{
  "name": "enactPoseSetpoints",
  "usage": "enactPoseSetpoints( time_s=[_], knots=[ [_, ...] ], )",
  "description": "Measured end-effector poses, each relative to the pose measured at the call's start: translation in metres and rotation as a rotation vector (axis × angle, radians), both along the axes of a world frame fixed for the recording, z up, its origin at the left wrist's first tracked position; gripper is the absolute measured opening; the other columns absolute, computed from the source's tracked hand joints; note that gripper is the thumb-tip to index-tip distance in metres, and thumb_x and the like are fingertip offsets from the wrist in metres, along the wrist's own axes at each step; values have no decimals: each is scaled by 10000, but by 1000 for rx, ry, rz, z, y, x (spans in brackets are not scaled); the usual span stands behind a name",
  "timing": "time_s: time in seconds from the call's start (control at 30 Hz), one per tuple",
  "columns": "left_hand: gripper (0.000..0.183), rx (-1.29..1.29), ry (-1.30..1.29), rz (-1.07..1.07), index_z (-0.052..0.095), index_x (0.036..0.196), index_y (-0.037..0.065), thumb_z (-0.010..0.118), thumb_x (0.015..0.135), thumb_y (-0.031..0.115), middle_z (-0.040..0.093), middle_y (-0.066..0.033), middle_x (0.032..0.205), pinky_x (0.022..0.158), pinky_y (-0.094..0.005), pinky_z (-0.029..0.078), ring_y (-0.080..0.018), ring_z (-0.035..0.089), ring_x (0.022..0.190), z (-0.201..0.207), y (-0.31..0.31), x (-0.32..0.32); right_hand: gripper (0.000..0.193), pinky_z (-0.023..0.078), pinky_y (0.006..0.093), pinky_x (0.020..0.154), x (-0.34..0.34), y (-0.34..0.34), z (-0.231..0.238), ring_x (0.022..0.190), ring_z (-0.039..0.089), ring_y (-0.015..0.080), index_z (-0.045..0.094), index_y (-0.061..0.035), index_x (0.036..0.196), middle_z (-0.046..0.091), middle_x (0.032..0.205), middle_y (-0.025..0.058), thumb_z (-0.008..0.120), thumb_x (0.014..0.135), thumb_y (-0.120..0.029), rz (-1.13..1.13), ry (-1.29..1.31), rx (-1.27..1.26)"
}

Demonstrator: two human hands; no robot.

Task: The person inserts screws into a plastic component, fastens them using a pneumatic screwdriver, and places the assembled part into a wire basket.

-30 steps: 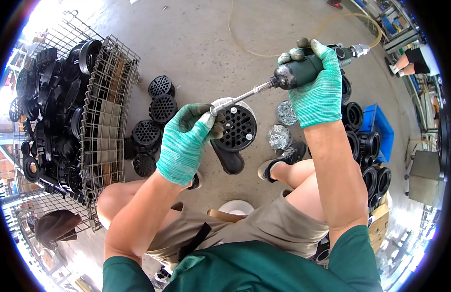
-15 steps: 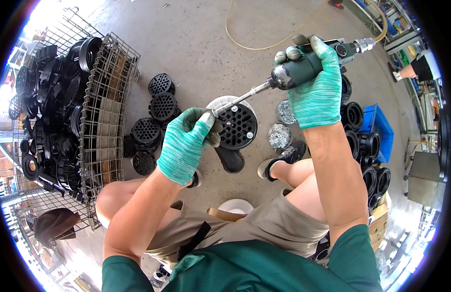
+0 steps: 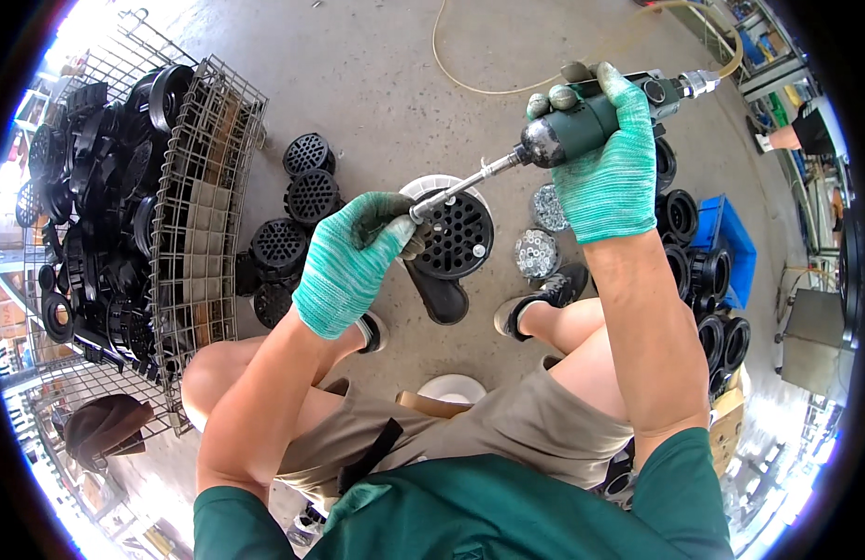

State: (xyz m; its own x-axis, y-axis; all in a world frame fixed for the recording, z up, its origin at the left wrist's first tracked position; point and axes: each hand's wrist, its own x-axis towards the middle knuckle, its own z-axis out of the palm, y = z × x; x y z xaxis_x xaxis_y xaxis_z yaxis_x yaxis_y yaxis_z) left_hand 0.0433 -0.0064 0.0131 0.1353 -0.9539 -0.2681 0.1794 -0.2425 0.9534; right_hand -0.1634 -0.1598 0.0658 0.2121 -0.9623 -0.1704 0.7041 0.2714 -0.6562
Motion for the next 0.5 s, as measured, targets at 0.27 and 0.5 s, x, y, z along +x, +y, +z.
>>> enactPoseSetpoints(
  time_s=[0.27, 0.5],
  knots=[
    [239, 150, -575, -222, 637, 1221, -27, 633, 986, 16, 720, -111, 1043, 830, -297, 538, -144, 656, 922, -68, 1, 8, 264, 599, 383, 714, 20, 36, -23, 839, 674, 218, 575, -85, 1102, 653, 978, 89, 742, 899, -100, 94, 103, 7],
    [240, -86, -969, -294, 658, 1136, 8, 685, 897, 23, 663, -189, 1043, 865, -433, 519, -359, 639, 962, -102, 3, 5, 288, 611, 384, 735, 27, 41, -58, 851, 684, 243, 547, -79, 1139, 645, 1013, 115, 696, 895, -49, 202, 249, -59]
  ],
)
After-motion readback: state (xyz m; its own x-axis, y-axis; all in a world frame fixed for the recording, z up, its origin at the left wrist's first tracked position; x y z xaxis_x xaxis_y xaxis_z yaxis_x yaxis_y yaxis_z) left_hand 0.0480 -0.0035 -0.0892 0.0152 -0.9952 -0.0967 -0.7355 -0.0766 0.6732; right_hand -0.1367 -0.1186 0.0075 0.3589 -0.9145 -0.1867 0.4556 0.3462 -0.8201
